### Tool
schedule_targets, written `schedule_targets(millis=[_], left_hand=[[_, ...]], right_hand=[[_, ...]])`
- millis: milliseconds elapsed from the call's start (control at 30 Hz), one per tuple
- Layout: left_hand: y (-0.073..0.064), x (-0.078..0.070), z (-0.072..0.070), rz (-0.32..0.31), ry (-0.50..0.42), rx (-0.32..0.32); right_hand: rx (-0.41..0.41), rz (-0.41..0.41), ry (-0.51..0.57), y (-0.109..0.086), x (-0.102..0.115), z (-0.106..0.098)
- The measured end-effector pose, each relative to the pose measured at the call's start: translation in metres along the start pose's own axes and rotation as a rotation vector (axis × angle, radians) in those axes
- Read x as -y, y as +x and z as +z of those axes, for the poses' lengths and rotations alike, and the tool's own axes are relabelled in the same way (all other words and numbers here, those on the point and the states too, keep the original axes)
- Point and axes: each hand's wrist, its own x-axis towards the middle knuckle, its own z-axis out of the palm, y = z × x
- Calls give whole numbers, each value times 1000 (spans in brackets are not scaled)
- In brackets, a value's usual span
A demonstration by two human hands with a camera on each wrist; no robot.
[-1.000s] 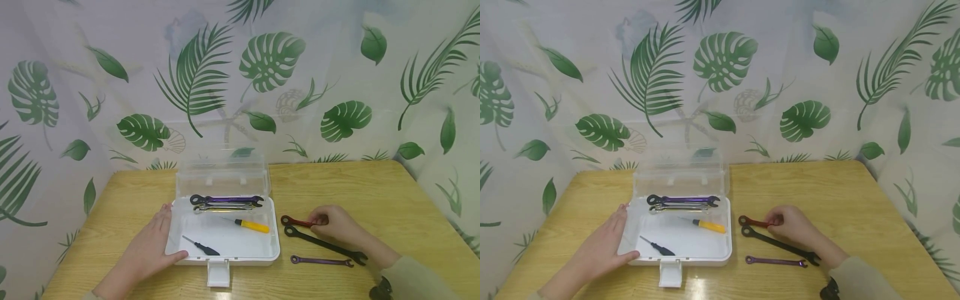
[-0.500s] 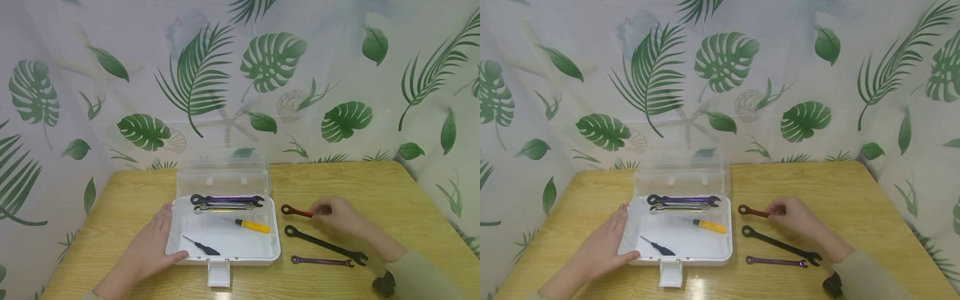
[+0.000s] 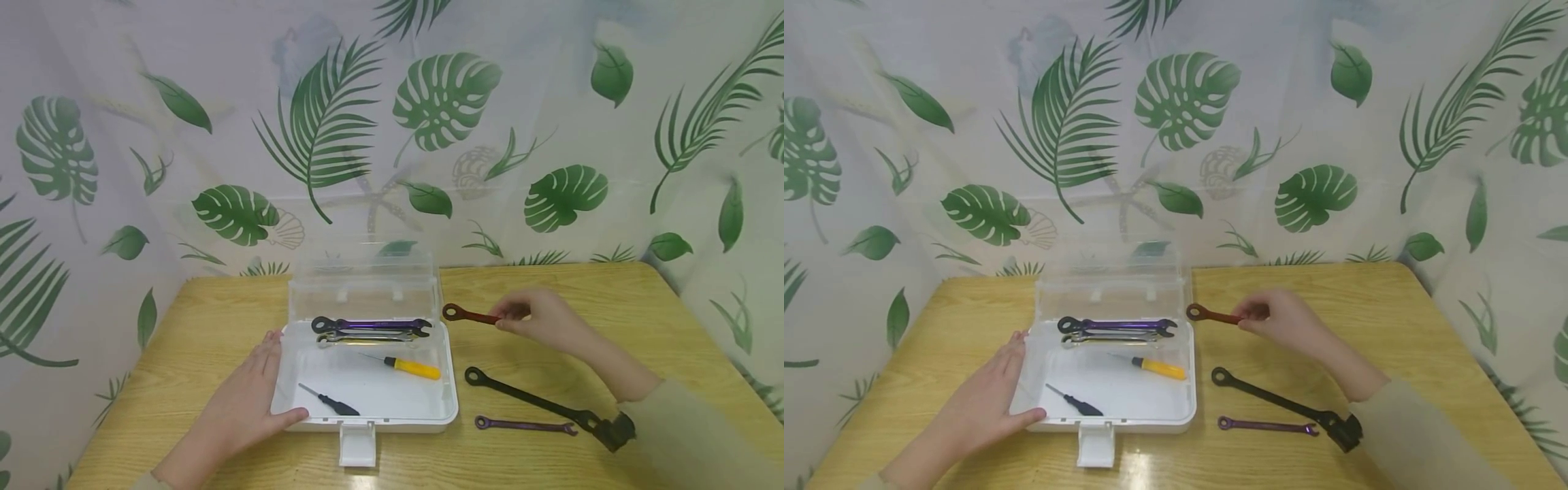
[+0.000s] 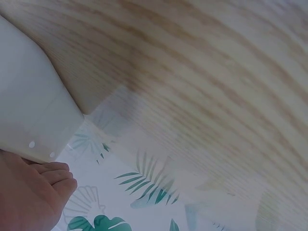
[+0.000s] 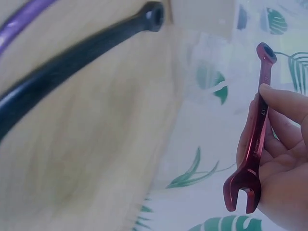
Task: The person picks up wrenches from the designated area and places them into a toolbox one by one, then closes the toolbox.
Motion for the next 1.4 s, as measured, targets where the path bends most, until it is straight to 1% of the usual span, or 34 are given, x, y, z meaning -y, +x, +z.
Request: schedule_targets(millis=[200,300,433,600,800,1033,1100,1267,1400], left_hand=[[1,-1,0,1,-22,-3],[1,-1,1,-8,-28,3],[1,-1,1,-24,-22,10],[1,0,-1,-25,-13,9],[1,-1,-1,-19,-13,10],[0,-2,-1,-14,-7,9],[0,-2,0,-14,-5,8],[1,-2,0,-27,-6,12],[1,-2,0,-36,-11,17]], right_hand=[[13,-14,-6,13,15,1],[27,-31,-1,21,22,3],[32,-78,6,32,33,7],[23,-129,19,44,47,13],[36,-116,65,57,57,21],[23,-117,84,70,69,31],[27,-121,106,73,73,35],[34,-139,137,78,82,47],[21,-146,133,79,92,56]])
